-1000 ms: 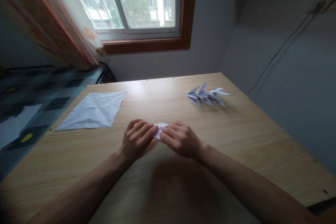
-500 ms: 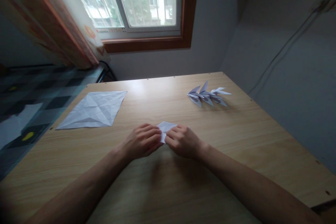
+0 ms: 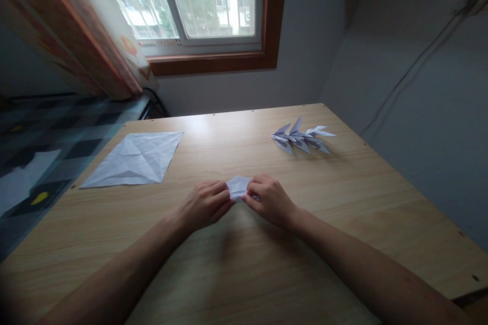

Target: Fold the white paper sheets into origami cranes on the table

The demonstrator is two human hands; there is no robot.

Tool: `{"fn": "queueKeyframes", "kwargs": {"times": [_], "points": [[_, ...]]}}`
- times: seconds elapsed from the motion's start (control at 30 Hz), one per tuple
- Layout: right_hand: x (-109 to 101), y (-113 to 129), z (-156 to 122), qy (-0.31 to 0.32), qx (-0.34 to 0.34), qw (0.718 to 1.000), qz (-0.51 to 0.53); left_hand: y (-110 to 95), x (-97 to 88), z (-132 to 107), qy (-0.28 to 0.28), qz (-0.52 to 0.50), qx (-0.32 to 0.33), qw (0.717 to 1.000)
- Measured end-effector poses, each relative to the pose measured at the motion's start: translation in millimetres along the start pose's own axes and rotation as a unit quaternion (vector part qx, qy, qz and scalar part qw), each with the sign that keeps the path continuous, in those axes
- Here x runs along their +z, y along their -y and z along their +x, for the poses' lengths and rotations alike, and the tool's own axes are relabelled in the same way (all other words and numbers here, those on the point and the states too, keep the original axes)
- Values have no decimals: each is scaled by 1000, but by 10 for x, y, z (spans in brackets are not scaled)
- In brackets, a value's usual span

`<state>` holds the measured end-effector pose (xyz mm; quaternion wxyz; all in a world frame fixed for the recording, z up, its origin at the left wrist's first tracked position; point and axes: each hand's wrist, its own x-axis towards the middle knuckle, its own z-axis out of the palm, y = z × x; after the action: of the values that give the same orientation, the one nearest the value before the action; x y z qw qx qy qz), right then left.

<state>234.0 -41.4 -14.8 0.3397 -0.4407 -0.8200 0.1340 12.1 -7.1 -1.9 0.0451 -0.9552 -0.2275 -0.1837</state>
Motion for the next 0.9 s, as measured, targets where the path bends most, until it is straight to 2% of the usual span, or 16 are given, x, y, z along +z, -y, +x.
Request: {"fn": "queueKeyframes", "kwargs": {"times": [0.1, 0.2, 0.33, 0.43, 0.5, 0.6, 0.77, 0.9], "points": [[12, -7, 12, 6, 28, 1000, -11, 1, 4, 3, 16, -12, -26, 999], [37, -21, 10, 5, 13, 999, -39, 9, 8, -4, 18, -17, -24, 999], [52, -26, -17, 10, -77, 992, -99, 20, 4, -18, 7, -14, 15, 1000], [29, -7, -40, 50, -167, 970, -172, 22, -7, -18, 21, -6, 33, 999], [2, 8, -49, 70, -201, 954, -211, 19, -20, -13, 33, -7, 37, 999], [-51, 13, -57, 81, -214, 944, -237, 10, -46, -5, 37, -18, 31, 999], [-172, -49, -86, 88, -209, 947, -228, 11, -71, -5, 27, -30, 32, 999], [-209, -102, -107, 66, -218, 950, -212, 17, -60, -12, 22, -34, 37, 999]]}}
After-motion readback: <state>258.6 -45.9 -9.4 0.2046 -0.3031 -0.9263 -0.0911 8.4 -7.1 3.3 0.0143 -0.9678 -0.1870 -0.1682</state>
